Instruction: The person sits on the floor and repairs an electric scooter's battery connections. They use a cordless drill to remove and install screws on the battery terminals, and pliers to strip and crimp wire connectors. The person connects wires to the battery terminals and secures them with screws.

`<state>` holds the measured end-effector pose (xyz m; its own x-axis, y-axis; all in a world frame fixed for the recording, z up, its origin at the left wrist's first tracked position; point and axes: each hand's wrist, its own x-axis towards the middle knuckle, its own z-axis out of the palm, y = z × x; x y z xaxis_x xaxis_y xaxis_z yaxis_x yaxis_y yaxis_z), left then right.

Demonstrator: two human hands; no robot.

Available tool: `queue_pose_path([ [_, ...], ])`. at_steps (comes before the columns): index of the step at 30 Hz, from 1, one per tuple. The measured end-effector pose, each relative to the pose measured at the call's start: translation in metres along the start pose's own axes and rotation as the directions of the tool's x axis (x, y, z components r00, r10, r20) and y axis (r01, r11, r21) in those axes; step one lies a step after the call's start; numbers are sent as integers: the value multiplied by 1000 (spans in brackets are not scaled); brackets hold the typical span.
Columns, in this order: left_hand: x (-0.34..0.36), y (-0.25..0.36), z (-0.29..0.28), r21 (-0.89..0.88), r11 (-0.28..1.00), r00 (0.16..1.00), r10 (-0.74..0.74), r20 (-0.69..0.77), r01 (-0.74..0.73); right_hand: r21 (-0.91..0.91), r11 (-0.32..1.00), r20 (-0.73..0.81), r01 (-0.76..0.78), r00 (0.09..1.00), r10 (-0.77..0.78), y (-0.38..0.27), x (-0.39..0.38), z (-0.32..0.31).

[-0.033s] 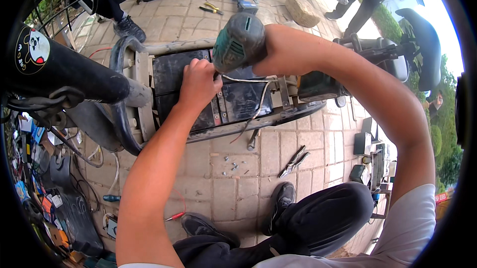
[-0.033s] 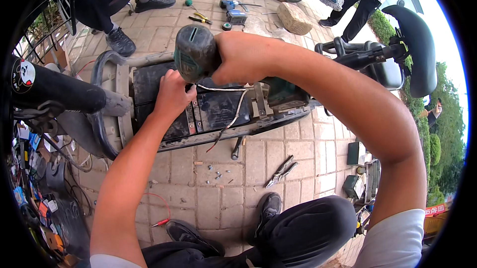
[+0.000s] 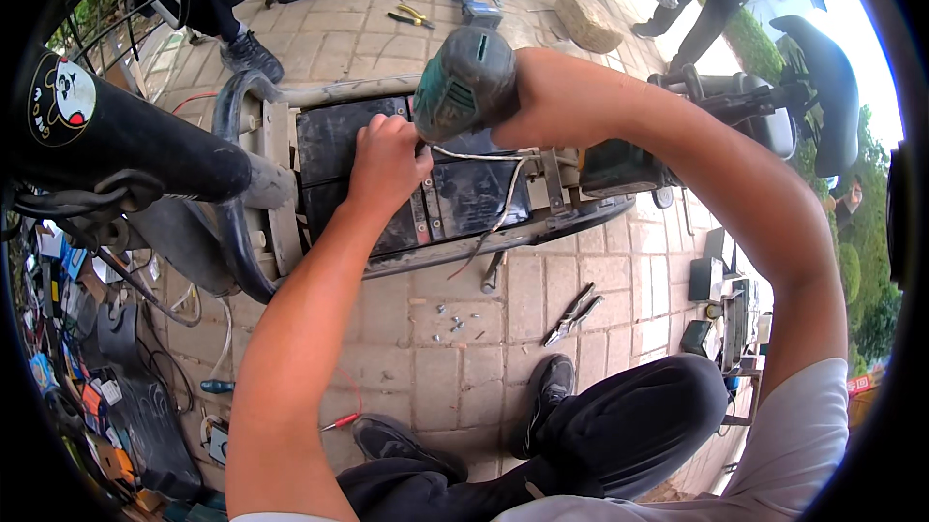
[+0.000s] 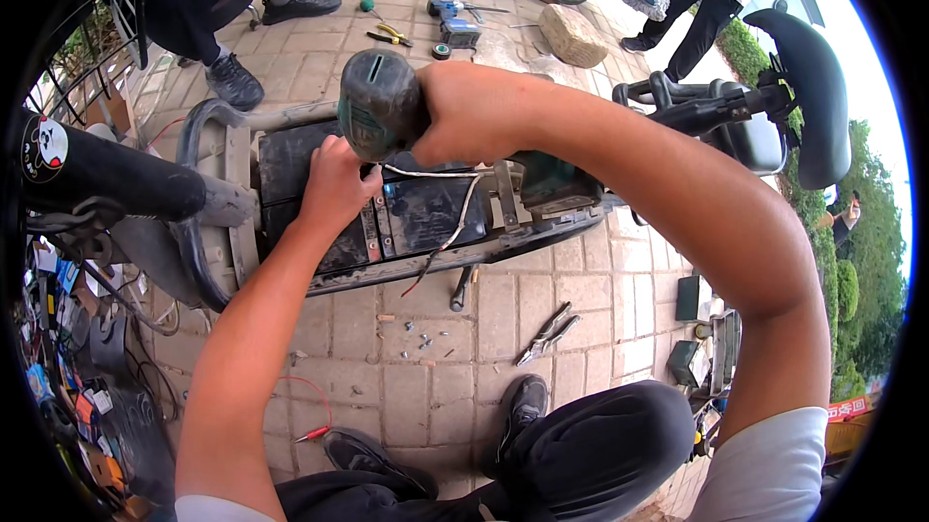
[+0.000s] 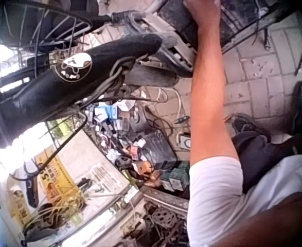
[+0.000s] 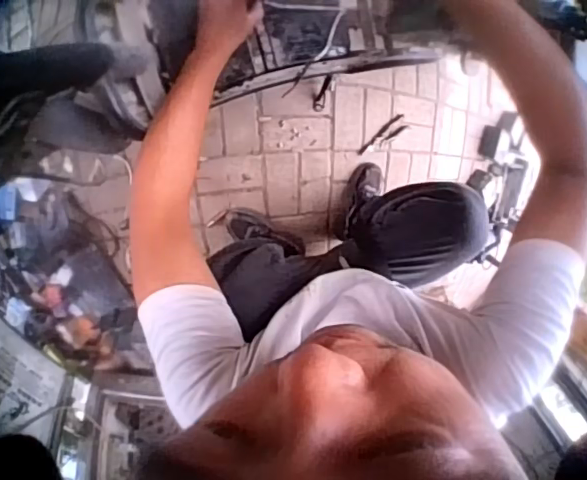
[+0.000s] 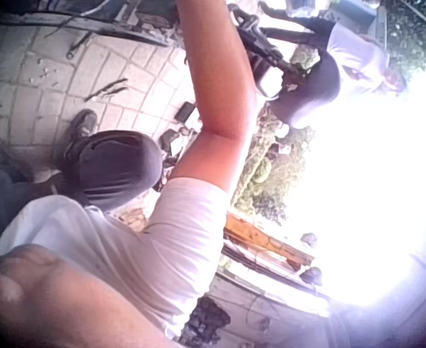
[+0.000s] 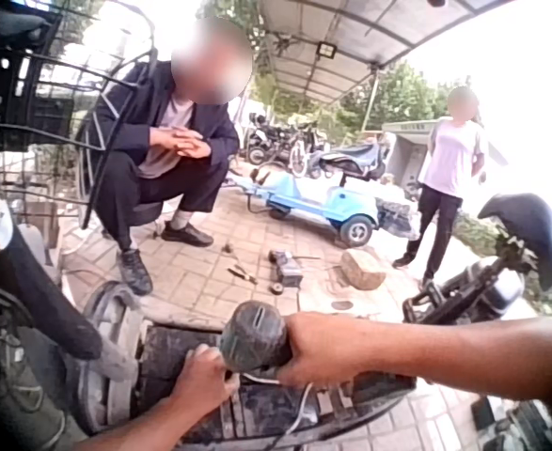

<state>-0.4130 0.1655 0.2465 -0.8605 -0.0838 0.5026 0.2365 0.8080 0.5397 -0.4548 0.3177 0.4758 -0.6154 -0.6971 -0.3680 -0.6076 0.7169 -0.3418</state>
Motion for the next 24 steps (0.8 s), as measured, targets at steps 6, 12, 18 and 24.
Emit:
queue_pose_path([
  [6, 0, 0, 1, 19, 1000, 1000, 14, -20, -14, 13, 997, -38, 71, 997, -71, 7, 3, 5],
  [12, 0, -1, 1, 5, 1000, 1000, 7, -3, -7, -4, 1000, 17, -4, 1000, 4, 0, 2, 0],
  [18, 0, 0, 1, 14, 1000, 1000, 15, -19, -15, -34, 998, 6, 45, 999, -44, 4, 4, 1],
  [24, 0, 1, 1, 7, 1000, 999, 25, -26, -25, -72, 995, 6, 70, 998, -70, 3, 7, 2],
])
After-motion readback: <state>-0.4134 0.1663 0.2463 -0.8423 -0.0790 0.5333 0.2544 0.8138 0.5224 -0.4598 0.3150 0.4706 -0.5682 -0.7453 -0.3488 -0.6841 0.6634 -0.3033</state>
